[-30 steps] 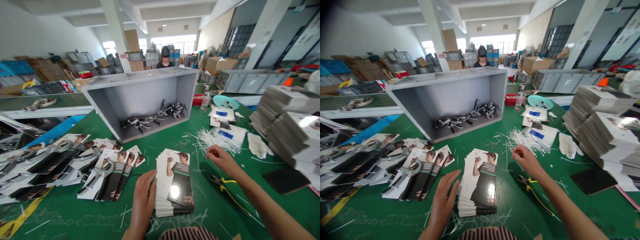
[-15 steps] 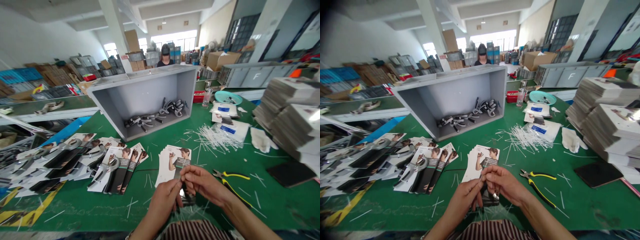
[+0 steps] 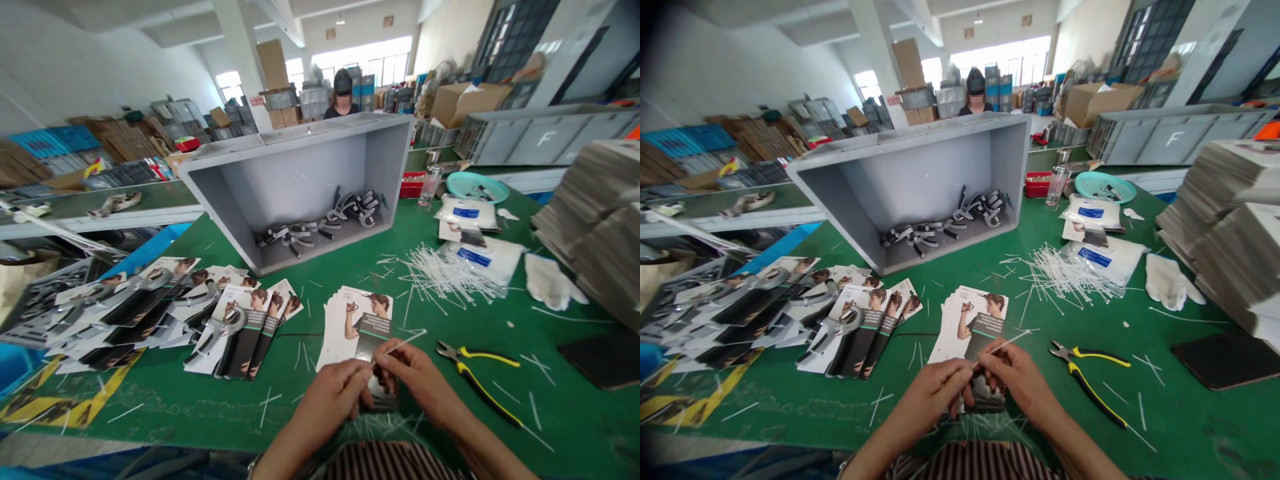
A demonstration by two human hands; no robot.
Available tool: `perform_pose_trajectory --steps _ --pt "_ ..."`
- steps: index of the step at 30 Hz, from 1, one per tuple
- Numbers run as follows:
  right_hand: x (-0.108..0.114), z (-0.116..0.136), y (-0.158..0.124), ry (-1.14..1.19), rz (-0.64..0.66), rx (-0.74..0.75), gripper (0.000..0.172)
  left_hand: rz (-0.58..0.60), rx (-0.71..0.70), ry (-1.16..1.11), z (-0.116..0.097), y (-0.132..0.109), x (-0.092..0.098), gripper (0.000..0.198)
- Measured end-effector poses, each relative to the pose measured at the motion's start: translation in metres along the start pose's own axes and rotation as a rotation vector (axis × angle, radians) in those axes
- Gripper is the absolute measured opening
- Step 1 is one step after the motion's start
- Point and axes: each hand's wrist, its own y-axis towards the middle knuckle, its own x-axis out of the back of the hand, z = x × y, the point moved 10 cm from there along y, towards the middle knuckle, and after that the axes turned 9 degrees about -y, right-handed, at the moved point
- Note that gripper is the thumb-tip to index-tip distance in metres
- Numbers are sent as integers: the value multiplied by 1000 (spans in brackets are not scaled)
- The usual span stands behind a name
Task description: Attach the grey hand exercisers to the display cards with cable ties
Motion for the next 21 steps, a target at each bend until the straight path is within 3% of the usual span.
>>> perform_pose_trajectory --steps 3,5,6,9,12,16,21 --pt "7 -1 3 94 -43 26 29 -388 -123 173 -7 2 61 33" --pt "10 0 4 131 -59 29 29 -583 -137 348 1 -2 89 39" --pt "11 0 4 140 -68 30 28 -603 -103 376 13 0 95 40" --pt "17 1 3 151 -86 35 27 -511 25 275 52 8 94 33" --pt "26 1 0 152 -117 44 29 -506 76 138 68 8 96 35" --pt "34 -3 -7 163 -147 53 29 -460 148 -144 67 5 95 37" --pt "44 -3 -16 195 -210 69 27 -471 5 -429 45 -9 102 31"
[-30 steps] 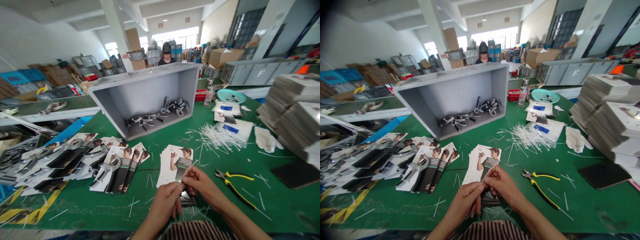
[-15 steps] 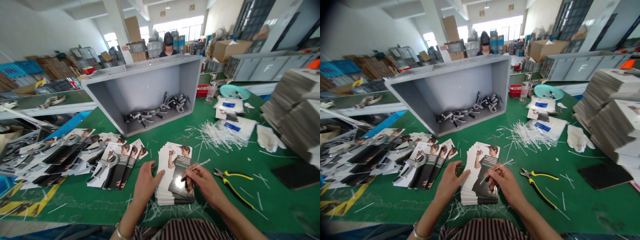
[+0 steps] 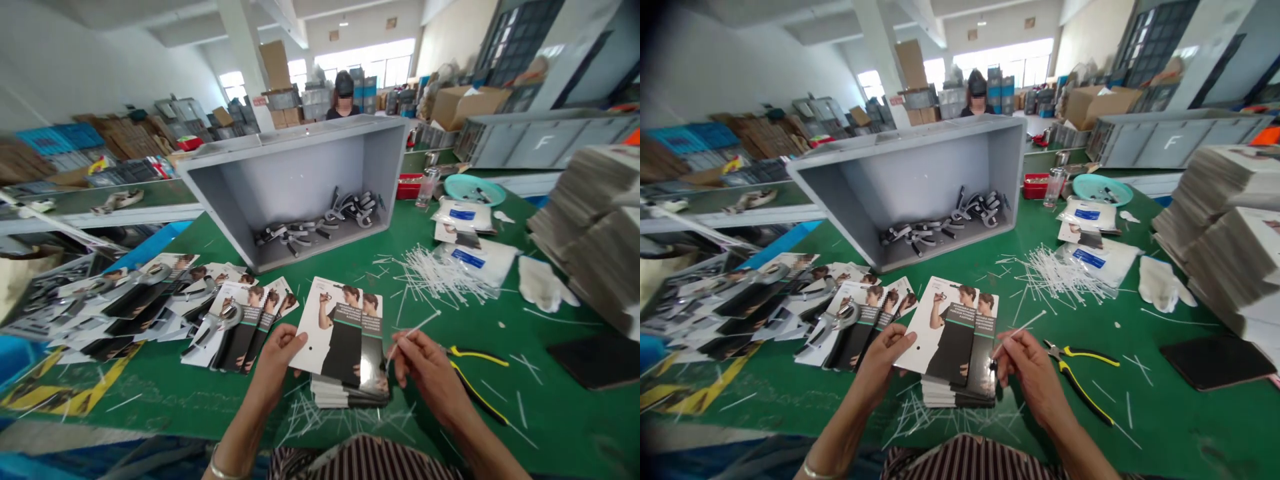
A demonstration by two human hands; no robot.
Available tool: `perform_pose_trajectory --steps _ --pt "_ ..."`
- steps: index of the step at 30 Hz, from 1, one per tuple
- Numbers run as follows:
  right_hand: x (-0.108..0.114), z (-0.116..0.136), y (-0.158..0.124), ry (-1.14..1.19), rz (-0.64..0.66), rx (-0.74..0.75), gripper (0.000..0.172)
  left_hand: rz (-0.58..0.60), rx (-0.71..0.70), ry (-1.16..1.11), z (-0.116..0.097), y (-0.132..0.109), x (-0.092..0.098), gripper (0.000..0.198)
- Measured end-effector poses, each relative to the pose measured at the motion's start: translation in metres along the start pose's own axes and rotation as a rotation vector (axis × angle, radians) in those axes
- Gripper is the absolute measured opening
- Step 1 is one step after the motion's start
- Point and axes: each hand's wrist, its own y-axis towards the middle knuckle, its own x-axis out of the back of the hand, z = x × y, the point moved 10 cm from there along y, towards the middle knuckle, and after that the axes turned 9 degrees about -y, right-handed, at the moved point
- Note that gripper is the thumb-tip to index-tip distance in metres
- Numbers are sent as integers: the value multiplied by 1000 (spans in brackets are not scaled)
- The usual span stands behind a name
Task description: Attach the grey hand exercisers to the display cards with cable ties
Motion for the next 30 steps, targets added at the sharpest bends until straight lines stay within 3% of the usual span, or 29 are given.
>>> perform_pose_trajectory --steps 4,8,13,19,22,25,30 --pt "3 6 4 -40 -34 14 30 -17 -23 30 11 5 12 35" --pt "-18 19 19 -192 18 106 23 -23 -3 10 29 12 21 38" --pt "-70 31 53 -430 91 257 21 -36 20 -29 37 9 30 39" --pt "-131 8 79 -639 253 294 24 -108 13 -103 41 -4 53 35" --pt "-141 0 84 -732 256 321 25 -121 33 -176 45 -5 59 32" --pt "-144 -5 86 -821 267 342 24 -118 45 -402 47 2 65 25" --pt "-149 -5 79 -1009 277 475 19 13 188 -647 55 31 60 26"
